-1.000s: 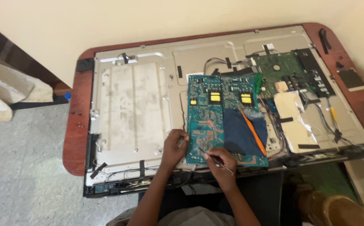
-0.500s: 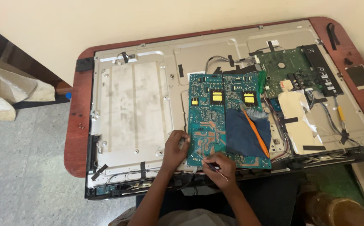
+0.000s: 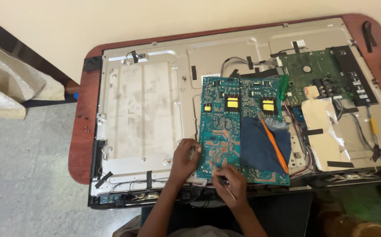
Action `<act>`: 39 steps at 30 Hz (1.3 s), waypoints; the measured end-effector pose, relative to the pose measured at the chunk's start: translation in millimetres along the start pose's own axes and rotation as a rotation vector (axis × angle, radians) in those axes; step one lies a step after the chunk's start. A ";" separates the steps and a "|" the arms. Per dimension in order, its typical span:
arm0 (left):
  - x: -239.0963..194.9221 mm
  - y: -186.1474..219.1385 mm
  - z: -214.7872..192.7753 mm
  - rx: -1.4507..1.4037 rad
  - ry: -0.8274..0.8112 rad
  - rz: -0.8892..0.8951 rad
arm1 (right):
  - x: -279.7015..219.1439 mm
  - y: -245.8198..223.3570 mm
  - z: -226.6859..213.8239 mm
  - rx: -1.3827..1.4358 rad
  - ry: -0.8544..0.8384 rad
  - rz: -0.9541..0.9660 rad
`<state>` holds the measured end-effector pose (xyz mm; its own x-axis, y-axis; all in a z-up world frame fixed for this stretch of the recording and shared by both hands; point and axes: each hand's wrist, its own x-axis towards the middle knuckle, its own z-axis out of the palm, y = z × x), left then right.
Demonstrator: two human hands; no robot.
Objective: The person cleans a green circuit board placed on a disassembled appliance using a toothbrush and a cloth. They scrub the board's surface and wipe it with the cloth repeatedly.
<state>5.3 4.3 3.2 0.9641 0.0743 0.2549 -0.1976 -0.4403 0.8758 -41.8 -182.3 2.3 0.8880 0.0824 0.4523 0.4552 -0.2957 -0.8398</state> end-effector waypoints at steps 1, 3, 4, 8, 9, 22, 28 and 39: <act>1.5 -1.3 -1.0 0.022 0.005 0.012 | -0.1 1.3 1.2 0.025 -0.032 -0.031; -1.1 -2.3 6.4 0.044 0.011 0.029 | -5.0 5.0 -5.2 0.034 -0.060 0.068; -2.8 -2.7 7.0 0.037 0.010 0.029 | -6.5 5.8 -5.0 0.045 -0.076 0.116; 1.5 -3.4 -0.1 0.041 0.017 0.041 | -2.4 5.9 3.3 -0.020 0.064 -0.013; -0.1 -3.1 2.2 0.045 0.019 0.039 | -4.1 5.9 2.2 0.067 0.013 -0.026; 1.2 1.0 0.8 0.027 -0.008 0.007 | 1.1 -3.7 -1.9 -0.009 0.119 0.019; -0.4 2.4 2.1 0.005 -0.008 -0.007 | 0.5 -3.8 -6.2 0.042 0.136 0.103; 1.5 5.1 1.2 0.045 -0.009 0.039 | 1.1 -1.4 -0.8 -0.011 0.172 0.186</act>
<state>6.0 1.1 7.6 0.9573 0.0486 0.2849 -0.2273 -0.4824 0.8460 -41.4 -182.5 4.2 0.9318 -0.1376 0.3359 0.2838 -0.3006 -0.9105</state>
